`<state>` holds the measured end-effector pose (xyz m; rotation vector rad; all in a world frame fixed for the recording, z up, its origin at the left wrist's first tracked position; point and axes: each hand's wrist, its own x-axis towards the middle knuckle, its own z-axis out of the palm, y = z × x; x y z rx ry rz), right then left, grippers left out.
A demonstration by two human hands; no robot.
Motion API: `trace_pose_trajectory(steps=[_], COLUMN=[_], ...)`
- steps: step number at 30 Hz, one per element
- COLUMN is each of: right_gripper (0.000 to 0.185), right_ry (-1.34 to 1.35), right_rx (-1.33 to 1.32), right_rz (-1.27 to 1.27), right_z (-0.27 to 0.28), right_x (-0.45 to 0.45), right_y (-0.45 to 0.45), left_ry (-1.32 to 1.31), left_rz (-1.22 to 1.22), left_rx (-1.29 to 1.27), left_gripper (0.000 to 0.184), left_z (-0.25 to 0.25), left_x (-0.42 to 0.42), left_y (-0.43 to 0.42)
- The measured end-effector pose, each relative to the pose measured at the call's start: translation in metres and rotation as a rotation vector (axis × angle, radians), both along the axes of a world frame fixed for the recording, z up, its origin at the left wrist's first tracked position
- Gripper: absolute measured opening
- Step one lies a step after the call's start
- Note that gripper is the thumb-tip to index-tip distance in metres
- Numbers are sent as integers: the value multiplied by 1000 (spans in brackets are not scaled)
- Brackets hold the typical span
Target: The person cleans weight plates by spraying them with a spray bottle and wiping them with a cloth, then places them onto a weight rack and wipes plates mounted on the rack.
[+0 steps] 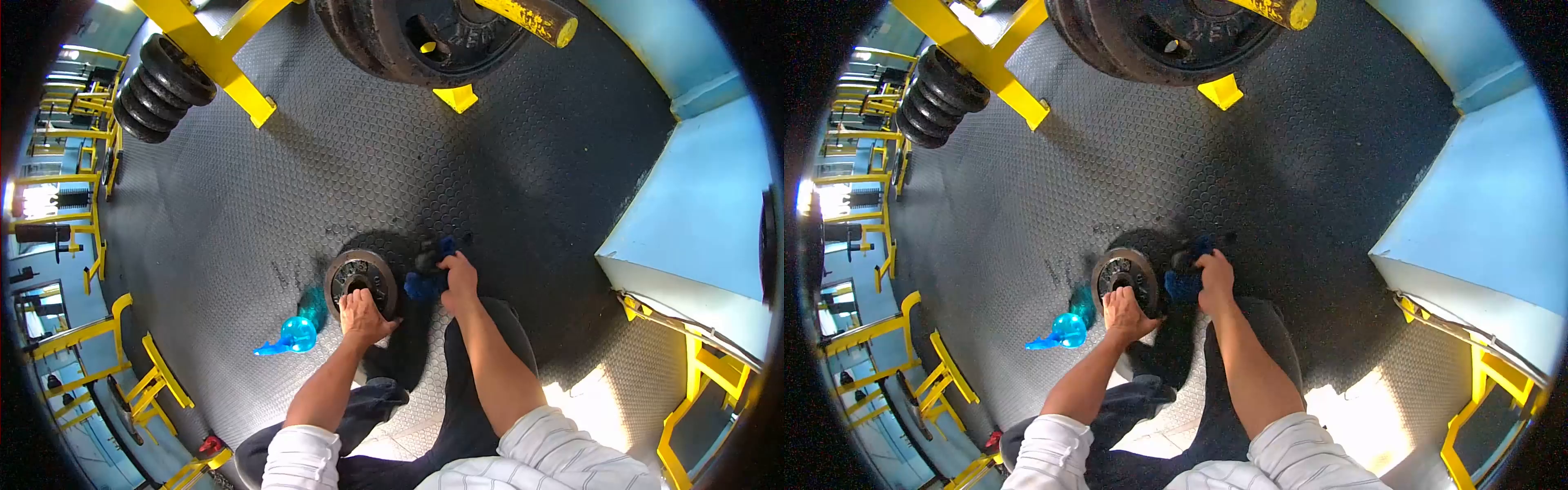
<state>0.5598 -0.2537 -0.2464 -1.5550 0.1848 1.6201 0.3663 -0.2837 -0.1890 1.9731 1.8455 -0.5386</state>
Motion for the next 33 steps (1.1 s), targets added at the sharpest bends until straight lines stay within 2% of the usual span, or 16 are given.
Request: trace_pose_trajectory(steps=[1,3,5,7,8,9,13,15,19,21,23,24,25,29,31,33], right_gripper=[55,50,46,41,36,29,45,44,42,42,41,40,41,33,25,19], right_ry=[12,92,300,174,19,78,-323,-268,-488,-475,-541,-513,-480,-443,-550,-561], right_rx=[-106,-140,145,327,497,602,914,1176,1113,699,690,477,260,234,525,554], right_rz=[-78,-177,-160,-12,137,195,615,819,890,1018,1038,1139,1222,1061,896,883], right_z=[13,31,33,37,38,43,73,77,43,33,48,58,72,112,122,104], right_x=[2,-1,-7,-22,-29,-35,-60,-74,-98,-96,-89,-86,-83,-88,-94,-96], right_y=[7,10,6,0,-4,-8,-28,-37,-52,-50,-54,-59,-60,-87,-86,-74], left_ry=[-69,-200,-643,-1071,-1134,-1199,-1360,-1410,-1393,-1474,-1512,-1521,-1528,-1421,-1166,-1168], left_rz=[7,2,481,1145,1246,1345,1418,1478,1504,1531,1449,1557,1544,1457,1286,1271], left_rx=[-38,-81,-449,-729,-653,-582,-578,-574,-519,-627,-518,-551,-546,-570,-402,-420], left_gripper=[76,70,62,44,46,48,62,77,95,82,63,50,50,47,47,45], left_z=[23,45,55,59,55,60,37,40,45,42,40,47,53,37,30,28], left_x=[1,-14,-46,-64,-64,-52,-56,-59,-49,-48,-37,-30,-23,-23,-31,-38], left_y=[9,18,29,36,30,27,-5,-7,2,5,5,9,14,22,26,24])
